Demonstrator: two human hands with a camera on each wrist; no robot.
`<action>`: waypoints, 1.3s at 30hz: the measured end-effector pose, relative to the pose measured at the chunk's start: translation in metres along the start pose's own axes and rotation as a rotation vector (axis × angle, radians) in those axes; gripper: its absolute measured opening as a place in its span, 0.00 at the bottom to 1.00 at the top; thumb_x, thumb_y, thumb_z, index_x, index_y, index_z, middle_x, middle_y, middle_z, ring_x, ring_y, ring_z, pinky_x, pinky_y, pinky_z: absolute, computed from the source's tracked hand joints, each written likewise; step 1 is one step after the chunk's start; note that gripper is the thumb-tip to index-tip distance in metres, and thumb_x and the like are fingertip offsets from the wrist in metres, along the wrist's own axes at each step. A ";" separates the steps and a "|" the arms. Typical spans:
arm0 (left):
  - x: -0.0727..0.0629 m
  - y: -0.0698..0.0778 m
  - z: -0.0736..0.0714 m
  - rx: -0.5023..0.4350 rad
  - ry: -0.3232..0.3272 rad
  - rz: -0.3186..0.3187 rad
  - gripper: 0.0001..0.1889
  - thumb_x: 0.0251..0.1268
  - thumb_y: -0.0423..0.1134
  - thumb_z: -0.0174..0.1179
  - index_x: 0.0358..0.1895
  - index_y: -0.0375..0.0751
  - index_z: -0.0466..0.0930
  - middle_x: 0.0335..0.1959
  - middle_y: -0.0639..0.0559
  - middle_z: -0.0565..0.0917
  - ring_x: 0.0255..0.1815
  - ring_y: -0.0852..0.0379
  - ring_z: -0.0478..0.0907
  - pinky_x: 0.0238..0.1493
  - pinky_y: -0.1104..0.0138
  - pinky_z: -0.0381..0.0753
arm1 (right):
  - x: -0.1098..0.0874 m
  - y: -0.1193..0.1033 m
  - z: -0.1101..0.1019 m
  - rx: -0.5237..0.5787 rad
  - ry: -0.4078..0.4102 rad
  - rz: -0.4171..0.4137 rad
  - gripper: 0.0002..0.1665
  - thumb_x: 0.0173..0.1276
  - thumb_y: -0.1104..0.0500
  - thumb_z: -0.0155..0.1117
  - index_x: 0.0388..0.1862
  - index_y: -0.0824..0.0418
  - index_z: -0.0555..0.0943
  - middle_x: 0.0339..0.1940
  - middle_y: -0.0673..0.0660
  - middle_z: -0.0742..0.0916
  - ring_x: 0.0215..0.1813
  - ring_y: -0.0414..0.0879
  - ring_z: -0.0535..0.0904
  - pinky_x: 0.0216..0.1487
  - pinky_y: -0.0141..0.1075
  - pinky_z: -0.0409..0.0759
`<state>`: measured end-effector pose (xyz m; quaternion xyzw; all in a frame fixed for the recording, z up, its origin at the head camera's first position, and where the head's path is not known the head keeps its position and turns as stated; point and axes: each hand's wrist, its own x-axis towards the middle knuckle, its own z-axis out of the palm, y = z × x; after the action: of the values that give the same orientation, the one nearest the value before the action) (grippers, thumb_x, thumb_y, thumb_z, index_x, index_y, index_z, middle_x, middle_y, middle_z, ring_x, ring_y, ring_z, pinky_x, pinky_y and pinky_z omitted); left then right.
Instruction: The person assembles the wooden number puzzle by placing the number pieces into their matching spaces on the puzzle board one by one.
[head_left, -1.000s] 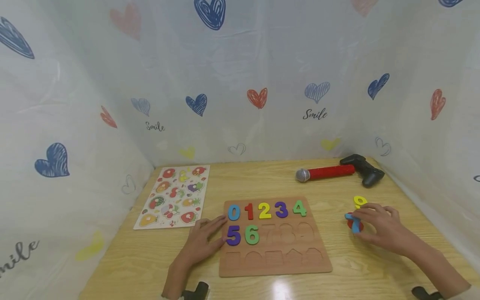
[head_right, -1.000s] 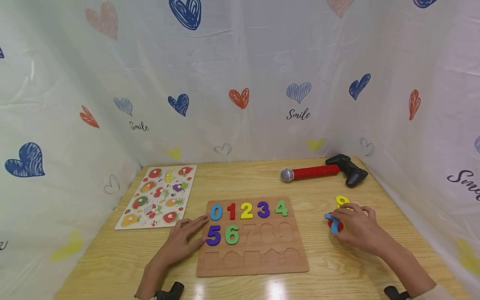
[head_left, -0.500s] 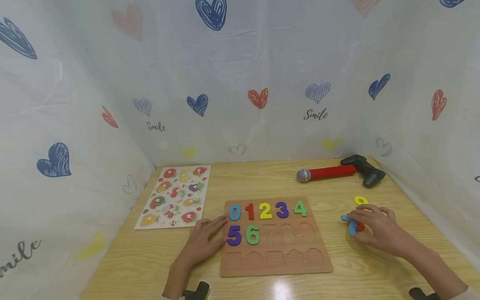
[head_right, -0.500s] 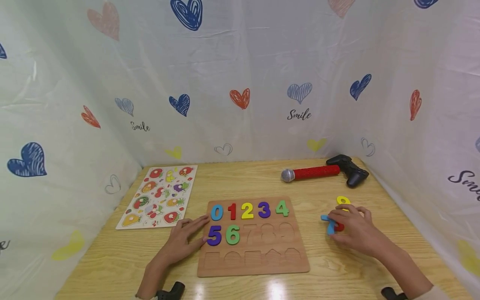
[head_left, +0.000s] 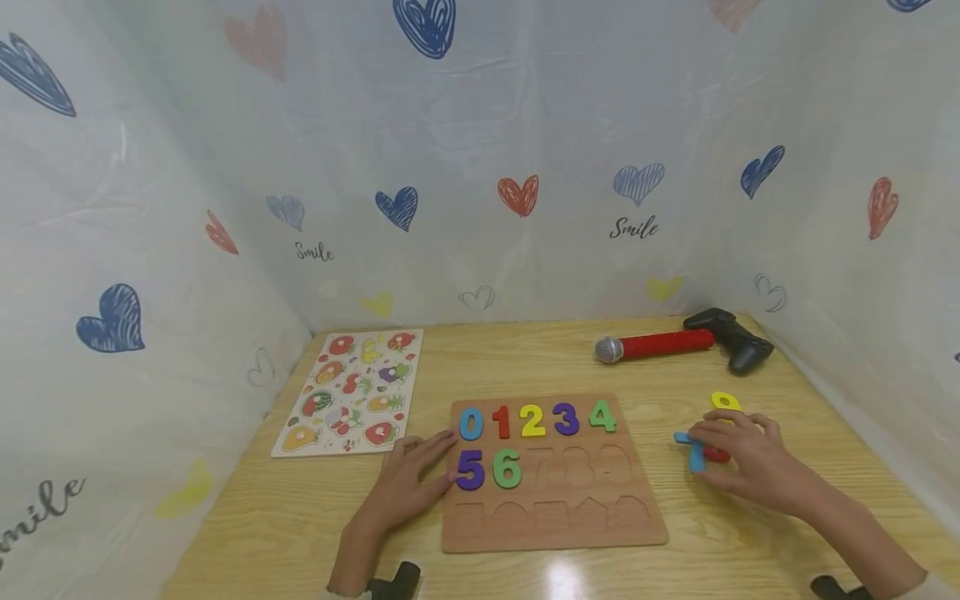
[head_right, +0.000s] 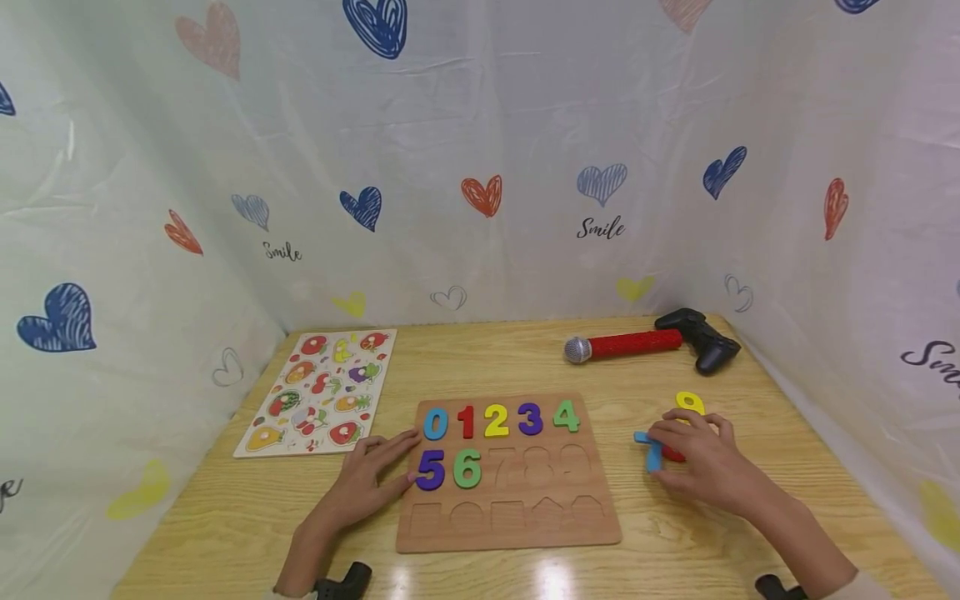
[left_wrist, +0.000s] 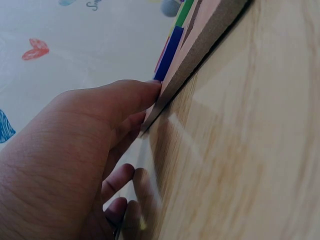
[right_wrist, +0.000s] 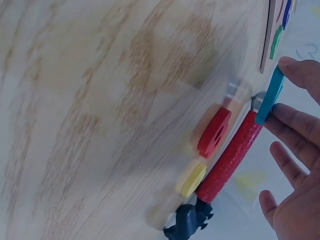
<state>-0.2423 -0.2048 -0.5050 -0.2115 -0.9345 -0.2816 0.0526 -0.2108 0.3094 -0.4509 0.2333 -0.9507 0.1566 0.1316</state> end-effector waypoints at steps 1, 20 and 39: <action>0.000 0.000 0.000 0.000 -0.002 0.002 0.31 0.67 0.61 0.59 0.72 0.60 0.71 0.73 0.66 0.68 0.63 0.51 0.61 0.58 0.46 0.60 | 0.000 -0.001 0.000 0.000 0.001 -0.002 0.20 0.58 0.56 0.77 0.50 0.54 0.86 0.50 0.54 0.87 0.60 0.64 0.69 0.54 0.66 0.55; 0.001 -0.002 0.001 0.007 -0.004 0.013 0.31 0.68 0.62 0.57 0.72 0.60 0.71 0.73 0.67 0.68 0.63 0.53 0.61 0.58 0.47 0.61 | 0.006 -0.010 0.004 -0.012 -0.020 -0.032 0.28 0.52 0.52 0.81 0.52 0.58 0.85 0.52 0.55 0.86 0.61 0.60 0.70 0.52 0.65 0.57; 0.002 0.000 0.000 0.017 0.000 0.009 0.31 0.68 0.61 0.58 0.72 0.59 0.72 0.73 0.64 0.69 0.63 0.52 0.61 0.58 0.47 0.61 | 0.014 -0.017 0.013 -0.009 0.020 -0.102 0.28 0.50 0.53 0.81 0.51 0.57 0.86 0.50 0.52 0.86 0.59 0.58 0.70 0.50 0.64 0.57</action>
<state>-0.2437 -0.2042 -0.5047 -0.2153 -0.9359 -0.2733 0.0555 -0.2163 0.2848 -0.4541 0.2791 -0.9369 0.1479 0.1500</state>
